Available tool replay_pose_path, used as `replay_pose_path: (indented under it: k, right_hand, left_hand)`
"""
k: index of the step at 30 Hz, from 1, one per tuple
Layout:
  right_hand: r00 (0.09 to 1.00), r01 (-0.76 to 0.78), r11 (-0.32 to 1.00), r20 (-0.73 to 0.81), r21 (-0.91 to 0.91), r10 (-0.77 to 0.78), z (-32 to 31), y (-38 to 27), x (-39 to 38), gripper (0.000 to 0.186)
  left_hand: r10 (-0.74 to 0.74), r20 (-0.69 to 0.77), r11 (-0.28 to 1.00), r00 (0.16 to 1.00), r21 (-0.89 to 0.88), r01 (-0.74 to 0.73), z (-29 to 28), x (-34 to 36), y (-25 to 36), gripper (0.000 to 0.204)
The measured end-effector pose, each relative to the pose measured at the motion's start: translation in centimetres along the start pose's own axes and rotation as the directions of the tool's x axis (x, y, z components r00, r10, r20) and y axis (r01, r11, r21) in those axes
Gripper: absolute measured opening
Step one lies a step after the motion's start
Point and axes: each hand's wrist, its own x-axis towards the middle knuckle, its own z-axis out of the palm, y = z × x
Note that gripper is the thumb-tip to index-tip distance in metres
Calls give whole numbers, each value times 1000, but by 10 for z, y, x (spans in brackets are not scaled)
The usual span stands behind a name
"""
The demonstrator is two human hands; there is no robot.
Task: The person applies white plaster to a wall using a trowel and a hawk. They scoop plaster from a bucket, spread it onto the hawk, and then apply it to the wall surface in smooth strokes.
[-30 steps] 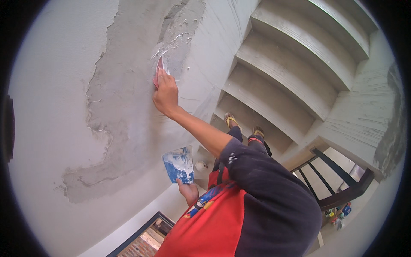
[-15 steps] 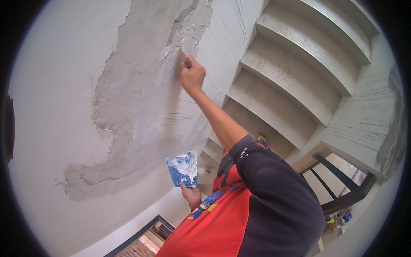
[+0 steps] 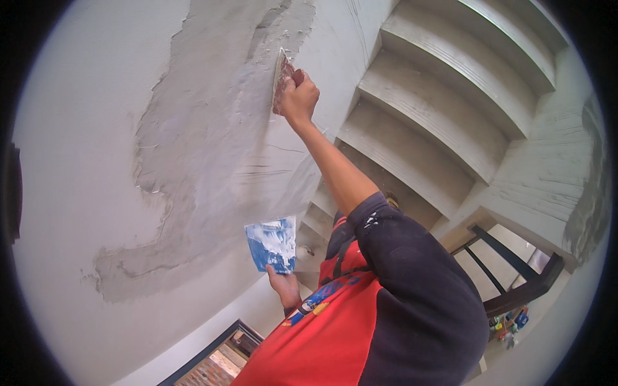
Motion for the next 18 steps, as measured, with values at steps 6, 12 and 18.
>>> replay_pose_path:
  k: [6,12,18]
  right_hand:
    - [975,141,990,175,-1,-138,17,-31,-54,19]
    - [975,39,938,192,345,-111,-26,-40,-76,15]
    - [999,-32,995,7,-95,33,-26,19,0,26]
  left_hand:
    - [-1,-81,1000,997,-31,-2,-21,0,-16,47]
    - [-72,-46,997,996,-30,71,0,-4,0,48]
    - [-11,6,1000,1000,16,11,-4,-3,4,48]
